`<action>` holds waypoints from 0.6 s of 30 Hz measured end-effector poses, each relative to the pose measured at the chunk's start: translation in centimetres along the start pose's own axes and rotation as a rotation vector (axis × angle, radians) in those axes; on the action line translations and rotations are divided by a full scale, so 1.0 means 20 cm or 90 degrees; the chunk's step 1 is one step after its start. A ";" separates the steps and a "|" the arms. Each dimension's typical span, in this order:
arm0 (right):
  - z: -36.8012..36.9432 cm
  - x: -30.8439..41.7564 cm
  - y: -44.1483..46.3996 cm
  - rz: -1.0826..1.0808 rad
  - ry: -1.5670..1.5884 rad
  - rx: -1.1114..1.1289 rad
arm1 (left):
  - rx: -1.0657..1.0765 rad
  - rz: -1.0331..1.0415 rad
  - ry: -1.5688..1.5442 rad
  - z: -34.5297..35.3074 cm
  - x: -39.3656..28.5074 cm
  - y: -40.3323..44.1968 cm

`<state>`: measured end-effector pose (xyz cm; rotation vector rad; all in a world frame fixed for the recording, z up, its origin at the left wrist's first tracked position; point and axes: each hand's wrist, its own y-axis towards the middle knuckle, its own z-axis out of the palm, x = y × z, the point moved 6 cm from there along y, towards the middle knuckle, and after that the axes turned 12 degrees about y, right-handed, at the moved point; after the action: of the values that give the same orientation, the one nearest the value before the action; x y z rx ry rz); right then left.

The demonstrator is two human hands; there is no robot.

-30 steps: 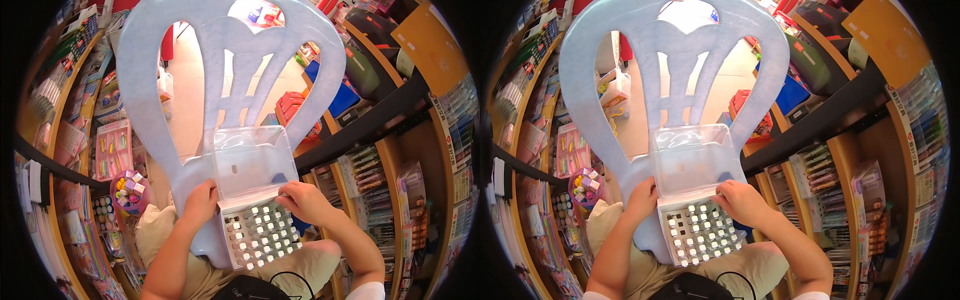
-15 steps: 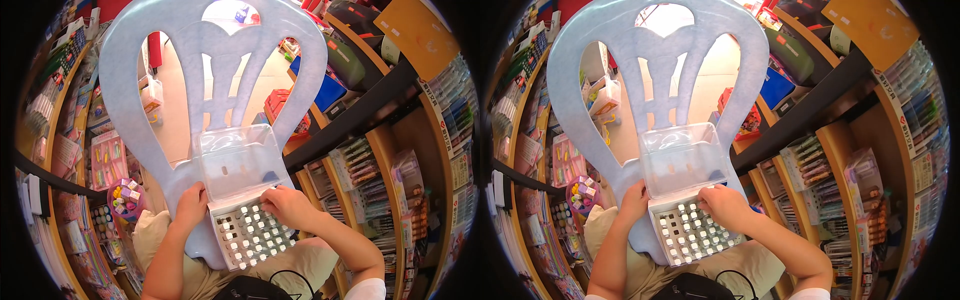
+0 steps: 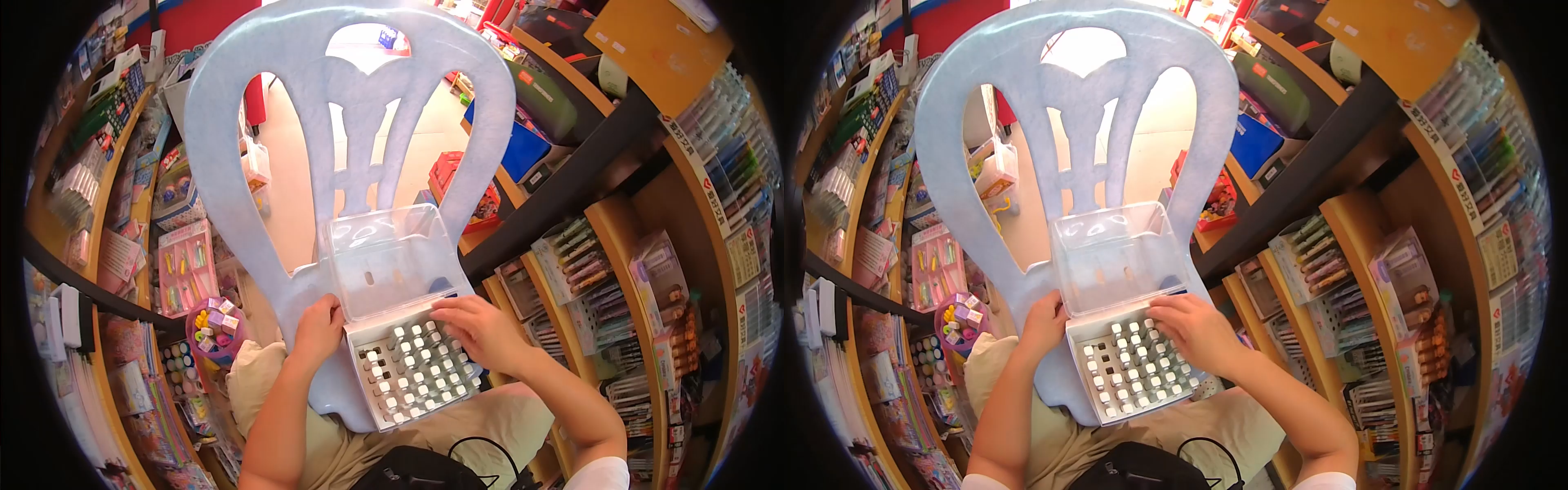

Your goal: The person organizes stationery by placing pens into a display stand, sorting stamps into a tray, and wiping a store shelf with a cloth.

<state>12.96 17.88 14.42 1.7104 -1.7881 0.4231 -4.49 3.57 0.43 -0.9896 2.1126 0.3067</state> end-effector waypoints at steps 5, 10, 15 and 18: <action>0.16 0.12 -0.16 -0.016 -0.078 0.094 | -0.035 0.025 -0.015 0.00 0.01 -0.02; 0.30 0.08 -0.19 -0.030 -0.220 0.136 | -0.064 0.036 -0.004 0.01 0.08 -0.09; 0.28 0.07 -0.20 -0.005 -0.181 0.138 | -0.144 0.049 -0.004 0.01 0.16 -0.18; 0.13 0.02 -0.22 0.055 0.068 -0.077 | -0.202 0.089 0.040 -0.04 0.18 -0.28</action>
<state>16.65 15.48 12.01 1.5052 -1.7774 0.4250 -2.28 -2.55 -1.00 -1.0417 2.2390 0.7063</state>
